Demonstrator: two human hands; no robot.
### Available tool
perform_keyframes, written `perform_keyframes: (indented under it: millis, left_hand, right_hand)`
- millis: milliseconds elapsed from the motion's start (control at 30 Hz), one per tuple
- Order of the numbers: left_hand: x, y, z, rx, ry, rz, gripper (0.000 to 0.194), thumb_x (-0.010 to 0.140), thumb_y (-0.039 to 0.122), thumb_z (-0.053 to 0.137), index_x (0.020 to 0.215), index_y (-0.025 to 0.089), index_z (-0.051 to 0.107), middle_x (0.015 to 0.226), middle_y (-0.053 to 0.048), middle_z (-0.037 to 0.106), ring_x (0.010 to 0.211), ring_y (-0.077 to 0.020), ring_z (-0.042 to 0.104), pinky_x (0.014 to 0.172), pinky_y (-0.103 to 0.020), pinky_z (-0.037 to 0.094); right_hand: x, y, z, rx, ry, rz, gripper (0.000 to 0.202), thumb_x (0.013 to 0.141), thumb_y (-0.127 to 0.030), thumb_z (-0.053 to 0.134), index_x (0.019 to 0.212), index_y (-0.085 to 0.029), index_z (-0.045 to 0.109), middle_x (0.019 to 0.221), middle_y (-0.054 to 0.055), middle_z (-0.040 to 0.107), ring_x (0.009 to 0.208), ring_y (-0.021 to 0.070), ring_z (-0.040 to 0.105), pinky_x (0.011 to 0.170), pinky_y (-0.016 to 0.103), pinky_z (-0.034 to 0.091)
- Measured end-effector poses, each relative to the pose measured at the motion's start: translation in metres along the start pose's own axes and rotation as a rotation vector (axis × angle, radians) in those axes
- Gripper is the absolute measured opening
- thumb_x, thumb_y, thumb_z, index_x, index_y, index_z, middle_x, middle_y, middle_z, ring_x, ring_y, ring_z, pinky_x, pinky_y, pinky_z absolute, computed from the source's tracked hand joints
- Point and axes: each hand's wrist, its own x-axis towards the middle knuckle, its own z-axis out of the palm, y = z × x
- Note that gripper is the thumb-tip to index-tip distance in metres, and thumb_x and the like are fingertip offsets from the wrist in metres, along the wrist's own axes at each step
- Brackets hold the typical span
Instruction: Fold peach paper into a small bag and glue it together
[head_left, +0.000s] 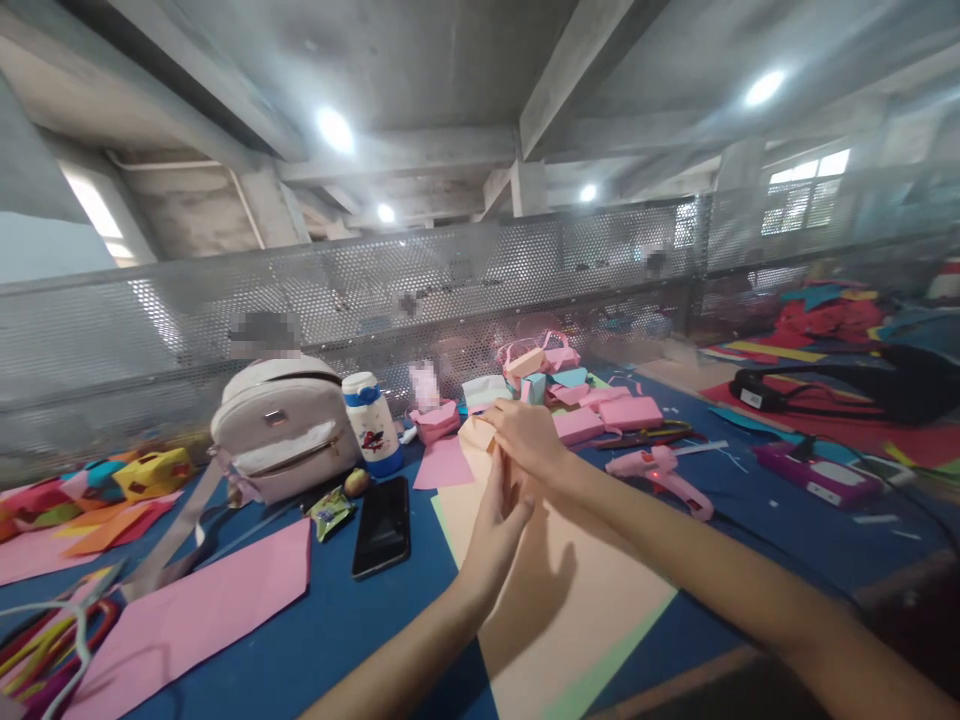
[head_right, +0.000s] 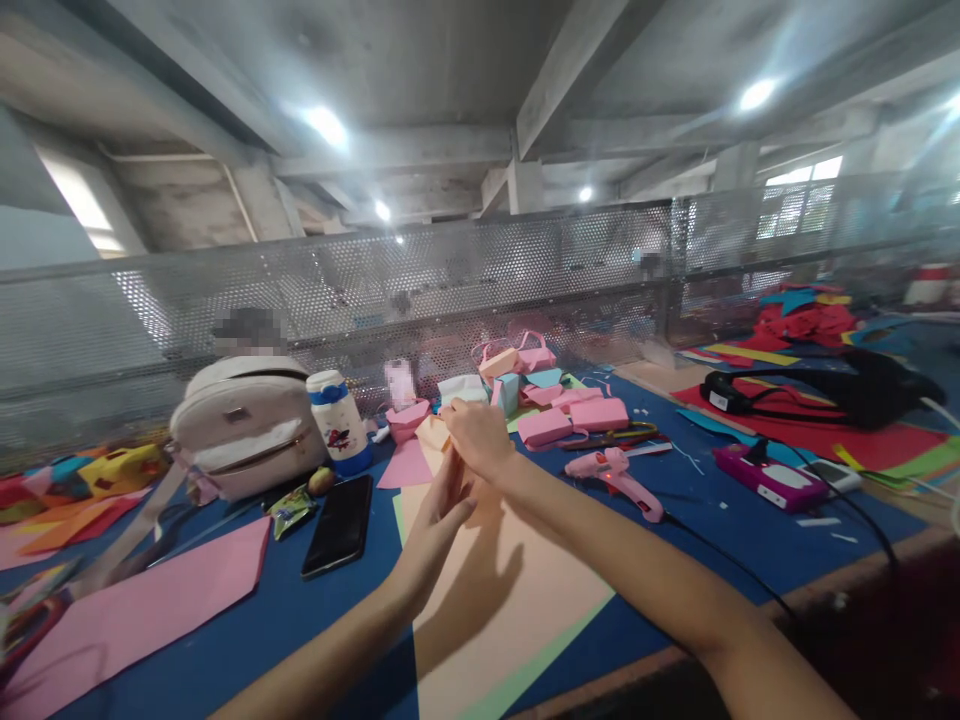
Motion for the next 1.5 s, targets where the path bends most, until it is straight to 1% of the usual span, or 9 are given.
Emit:
perform_keyframes:
  millis: [167,300,467,633,767,1000,1233,1367,1500]
  left_hand:
    - [0.020,0.000,0.005,0.013,0.207,0.028,0.078,0.091,0.042,0.055,0.157,0.031,0.014,0.167,0.004,-0.002,0.152,-0.0217,-0.001,0.124,-0.037,0.013]
    - [0.030,-0.005,0.001,0.036,0.240,0.106,0.069,0.090,0.043,0.055,0.152,0.028,0.030,0.164,-0.001,0.022,0.152,-0.0218,0.015,0.123,-0.035,0.020]
    - [0.028,-0.009,-0.014,0.074,0.336,0.151,0.054,0.088,0.044,0.060,0.136,0.024,0.047,0.155,-0.008,0.039,0.147,-0.0258,0.029,0.121,-0.039,0.022]
    - [0.025,-0.008,-0.028,0.065,0.435,0.188,0.038,0.083,0.046,0.067,0.110,0.022,0.055,0.122,-0.009,0.060,0.124,-0.0265,0.055,0.110,-0.041,0.038]
    - [0.027,-0.010,-0.035,0.019,0.505,0.199,0.035,0.079,0.047,0.071,0.094,0.022,0.052,0.098,-0.004,0.063,0.102,-0.0222,0.064,0.094,-0.037,0.049]
    - [0.032,-0.016,-0.041,0.001,0.598,0.235,0.044,0.067,0.039,0.081,0.090,0.022,0.048,0.088,-0.001,0.062,0.091,-0.0183,0.067,0.084,-0.031,0.052]
    - [0.028,0.008,-0.051,0.160,0.532,0.346,0.023,0.073,0.028,0.072,0.087,0.020,0.056,0.086,0.001,0.061,0.084,-0.0148,0.064,0.078,-0.024,0.052]
    - [0.023,0.020,-0.054,0.260,0.398,0.380,0.015,0.074,0.026,0.070,0.085,0.020,0.062,0.088,0.000,0.065,0.089,-0.0172,0.067,0.087,-0.030,0.054]
    - [0.017,0.016,-0.057,0.358,0.302,0.332,0.014,0.076,0.027,0.069,0.087,0.018,0.070,0.088,-0.005,0.073,0.087,-0.0219,0.071,0.084,-0.034,0.057]
  right_hand:
    - [-0.003,-0.002,0.010,0.189,-0.007,0.060,0.019,0.094,-0.019,0.055,0.109,-0.023,0.068,0.106,0.005,0.071,0.090,0.0189,0.068,0.067,0.025,0.047]
    - [-0.004,0.001,0.020,0.387,0.025,0.085,0.025,0.089,-0.012,0.056,0.111,-0.020,0.065,0.113,0.007,0.070,0.096,0.0189,0.067,0.077,0.026,0.051]
    - [-0.006,0.005,0.041,0.694,0.083,0.115,0.026,0.084,-0.006,0.054,0.106,-0.018,0.060,0.100,0.006,0.073,0.090,0.0157,0.070,0.080,0.027,0.054]
    - [-0.020,-0.003,0.045,0.962,0.139,0.078,0.016,0.081,-0.011,0.059,0.095,-0.018,0.055,0.098,0.006,0.069,0.095,0.0159,0.068,0.090,0.030,0.053]
    - [-0.036,-0.012,0.042,1.115,0.167,0.072,0.013,0.084,-0.021,0.059,0.096,-0.018,0.054,0.099,0.007,0.066,0.099,0.0191,0.066,0.093,0.035,0.052]
    - [-0.050,-0.024,0.045,1.320,0.152,0.054,0.015,0.089,-0.022,0.052,0.104,-0.023,0.051,0.109,0.006,0.064,0.106,0.0172,0.065,0.097,0.035,0.051]
    - [-0.047,-0.016,0.033,1.348,0.222,0.067,0.035,0.086,-0.018,0.055,0.120,-0.026,0.051,0.125,0.007,0.057,0.119,0.0195,0.058,0.100,0.037,0.049]
    - [-0.045,-0.005,0.030,1.326,0.211,0.099,0.039,0.085,-0.020,0.058,0.123,-0.024,0.051,0.123,0.008,0.059,0.105,0.0177,0.064,0.089,0.033,0.053]
    - [-0.051,-0.002,0.037,1.335,0.167,0.152,0.035,0.082,-0.023,0.064,0.115,-0.023,0.054,0.112,0.006,0.066,0.096,0.0188,0.067,0.081,0.032,0.055]
